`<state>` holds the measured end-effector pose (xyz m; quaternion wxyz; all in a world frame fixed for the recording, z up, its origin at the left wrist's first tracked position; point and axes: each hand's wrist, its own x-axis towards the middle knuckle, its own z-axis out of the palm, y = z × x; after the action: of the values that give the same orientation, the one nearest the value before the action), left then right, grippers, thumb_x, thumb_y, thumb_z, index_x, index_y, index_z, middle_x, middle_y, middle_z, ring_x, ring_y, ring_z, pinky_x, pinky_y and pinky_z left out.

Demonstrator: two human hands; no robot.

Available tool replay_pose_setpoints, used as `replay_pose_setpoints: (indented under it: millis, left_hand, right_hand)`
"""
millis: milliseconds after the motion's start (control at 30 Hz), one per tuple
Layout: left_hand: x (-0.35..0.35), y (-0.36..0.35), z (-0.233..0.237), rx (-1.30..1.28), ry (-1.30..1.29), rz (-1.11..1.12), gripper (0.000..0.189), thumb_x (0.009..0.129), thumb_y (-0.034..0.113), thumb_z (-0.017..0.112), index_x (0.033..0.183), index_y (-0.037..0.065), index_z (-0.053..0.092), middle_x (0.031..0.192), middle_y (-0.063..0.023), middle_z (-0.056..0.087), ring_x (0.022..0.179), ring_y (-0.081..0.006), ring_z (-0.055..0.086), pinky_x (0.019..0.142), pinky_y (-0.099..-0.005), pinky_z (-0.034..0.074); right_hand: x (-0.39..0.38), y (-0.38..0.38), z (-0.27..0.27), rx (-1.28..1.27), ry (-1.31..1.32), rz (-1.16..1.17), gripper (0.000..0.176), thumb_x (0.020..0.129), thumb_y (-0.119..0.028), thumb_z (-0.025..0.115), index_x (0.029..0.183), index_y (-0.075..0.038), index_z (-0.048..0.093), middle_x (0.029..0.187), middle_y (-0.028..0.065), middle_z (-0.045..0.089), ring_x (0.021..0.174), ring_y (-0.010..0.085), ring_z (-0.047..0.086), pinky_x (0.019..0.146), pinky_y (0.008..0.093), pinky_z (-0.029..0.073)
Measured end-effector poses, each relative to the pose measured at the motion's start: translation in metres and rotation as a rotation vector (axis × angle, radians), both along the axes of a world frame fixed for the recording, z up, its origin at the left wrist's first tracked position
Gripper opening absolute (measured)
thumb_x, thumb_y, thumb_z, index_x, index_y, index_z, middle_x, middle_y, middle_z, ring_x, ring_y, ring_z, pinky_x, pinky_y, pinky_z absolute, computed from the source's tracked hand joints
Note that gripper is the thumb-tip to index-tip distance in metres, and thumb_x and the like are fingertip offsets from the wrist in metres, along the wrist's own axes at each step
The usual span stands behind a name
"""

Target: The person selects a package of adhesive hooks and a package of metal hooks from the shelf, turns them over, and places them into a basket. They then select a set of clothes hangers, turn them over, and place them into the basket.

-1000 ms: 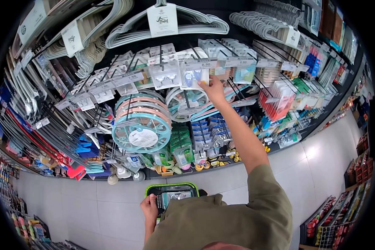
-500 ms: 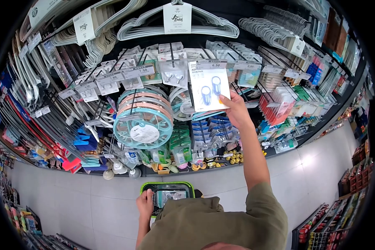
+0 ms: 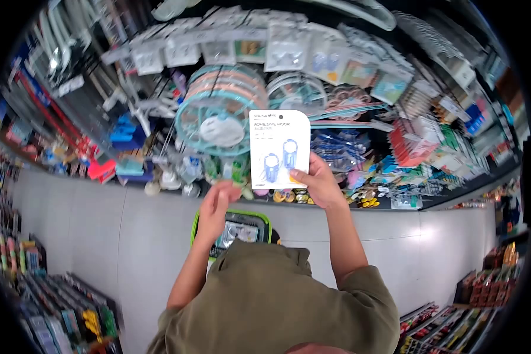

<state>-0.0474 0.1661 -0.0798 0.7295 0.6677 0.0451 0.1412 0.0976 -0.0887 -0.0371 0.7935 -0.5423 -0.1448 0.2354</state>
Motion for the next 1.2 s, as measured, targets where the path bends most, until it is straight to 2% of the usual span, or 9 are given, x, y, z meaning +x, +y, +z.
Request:
replay_pose_setpoints:
  millis: [100,133,167,333,600,933,1133,1200]
  left_hand:
    - [0.002,-0.005,0.021,-0.251,-0.011,0.057,0.048,0.112,0.035,0.046,0.141,-0.003,0.052,0.132,-0.0128,0.064,0.121,-0.0170,0.060,0.104,-0.0329,0.047]
    - [0.003,-0.003,0.018,-0.240,0.000,0.102,0.050,0.113,0.036,0.044,0.142,-0.003,0.051,0.130,-0.0102,0.065,0.119,-0.0136,0.059,0.103,-0.0306,0.046]
    - [-0.001,0.002,0.017,-0.278,0.005,0.072,0.048,0.113,0.033,0.044,0.142,-0.004,0.051,0.135,-0.0121,0.062,0.118,-0.0164,0.062,0.100,-0.0330,0.051]
    - [-0.022,0.011,0.023,-0.436,-0.051,0.185,0.033,0.110,0.023,0.053,0.126,-0.004,0.062,0.118,-0.0084,0.071,0.100,-0.0111,0.068,0.087,-0.0280,0.056]
    - [-0.051,0.021,0.023,-0.438,-0.071,0.358,0.033,0.110,0.022,0.055,0.124,-0.006,0.064,0.112,-0.0087,0.073,0.097,-0.0107,0.068,0.085,-0.0280,0.056]
    - [-0.076,0.042,0.022,-0.438,-0.076,0.436,0.034,0.108,0.024,0.057,0.122,-0.006,0.065,0.110,-0.0079,0.073,0.095,-0.0097,0.068,0.085,-0.0271,0.055]
    - [-0.087,0.056,0.022,-0.463,-0.102,0.473,0.034,0.108,0.025,0.058,0.122,-0.005,0.066,0.109,-0.0076,0.073,0.094,-0.0094,0.067,0.084,-0.0268,0.055]
    - [-0.092,0.060,0.025,-0.467,-0.084,0.491,0.031,0.110,0.022,0.055,0.122,-0.005,0.066,0.107,-0.0043,0.073,0.092,-0.0061,0.064,0.083,-0.0232,0.052]
  right_hand:
    - [-0.032,0.039,-0.012,0.000,0.045,0.134,0.045,0.093,0.002,0.070,0.136,0.001,0.054,0.126,0.0089,0.068,0.112,0.0147,0.067,0.096,0.0322,0.055]
    - [-0.040,0.049,-0.015,0.005,0.059,0.173,0.046,0.094,0.002,0.070,0.136,0.002,0.053,0.124,0.0097,0.069,0.110,0.0148,0.068,0.096,0.0323,0.055]
    - [-0.047,0.058,-0.016,-0.003,0.061,0.195,0.045,0.094,0.001,0.070,0.136,0.002,0.053,0.124,0.0098,0.069,0.110,0.0149,0.068,0.096,0.0322,0.056]
    - [-0.064,0.082,-0.014,-0.039,0.039,0.266,0.043,0.095,0.000,0.070,0.135,0.004,0.054,0.123,0.0108,0.070,0.107,0.0156,0.070,0.093,0.0318,0.057]
    - [-0.080,0.107,-0.010,-0.065,0.000,0.342,0.043,0.096,-0.002,0.070,0.135,0.004,0.054,0.121,0.0106,0.071,0.105,0.0150,0.071,0.092,0.0315,0.058]
    - [-0.094,0.130,-0.011,-0.153,-0.081,0.319,0.024,0.099,-0.005,0.069,0.119,0.003,0.060,0.109,0.0106,0.075,0.097,0.0115,0.070,0.085,0.0265,0.056]
    - [-0.098,0.147,-0.015,-0.151,-0.118,0.341,0.022,0.100,-0.004,0.066,0.120,0.005,0.062,0.108,0.0110,0.075,0.097,0.0113,0.070,0.085,0.0262,0.056]
    - [-0.104,0.155,-0.015,-0.147,-0.131,0.329,0.025,0.101,-0.003,0.065,0.124,0.006,0.061,0.107,0.0103,0.076,0.096,0.0108,0.070,0.085,0.0259,0.056]
